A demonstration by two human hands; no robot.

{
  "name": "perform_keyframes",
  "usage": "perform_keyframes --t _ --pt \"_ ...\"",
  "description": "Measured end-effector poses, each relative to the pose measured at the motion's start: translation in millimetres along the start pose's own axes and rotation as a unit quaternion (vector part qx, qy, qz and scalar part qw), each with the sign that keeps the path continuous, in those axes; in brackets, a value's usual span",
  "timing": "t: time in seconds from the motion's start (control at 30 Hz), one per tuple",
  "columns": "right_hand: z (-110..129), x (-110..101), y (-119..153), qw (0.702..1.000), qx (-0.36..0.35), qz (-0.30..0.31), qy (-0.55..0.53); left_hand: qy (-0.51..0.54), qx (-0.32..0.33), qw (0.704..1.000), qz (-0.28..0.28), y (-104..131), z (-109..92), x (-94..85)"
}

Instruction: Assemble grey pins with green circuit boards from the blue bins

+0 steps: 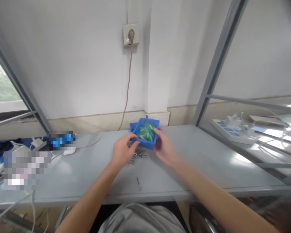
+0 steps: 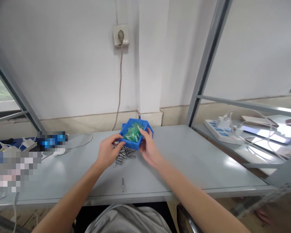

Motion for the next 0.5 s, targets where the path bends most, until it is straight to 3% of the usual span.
perform_keyframes --t 0.07,0.17,0.3,0.4,0.5 --pt "2.8 -15.3 6.5 1.0 -0.008 -0.022 -0.01 0.011 -0.014 0.998 0.053 8.3 -8.2 9.2" --pt "-3.3 -58.4 12.3 0.996 0.006 -0.087 0.014 -0.032 0.008 0.993 0.116 33.3 -22.0 10.3" --pt "-5.4 -111.7 21.2 0.982 -0.008 -0.179 0.059 -0.115 0.009 0.949 0.293 85.7 -22.8 23.7" --pt "-2.4 -126.7 28.0 0.974 -0.026 -0.213 0.072 -0.139 -0.014 0.93 0.34 106.3 -13.4 28.3" --pt "-1.3 -125.9 29.4 0.972 -0.041 -0.218 0.08 -0.136 -0.011 0.93 0.342 104.6 -5.7 35.0"
Point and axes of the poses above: each hand's wrist, its own y-axis away from the middle knuckle, its own x-axis out of the palm, z = x × y, the point moved 9 cm from there along -y, towards the middle knuckle, and after that the axes turned 8 degrees about y, right-handed, at the moved point
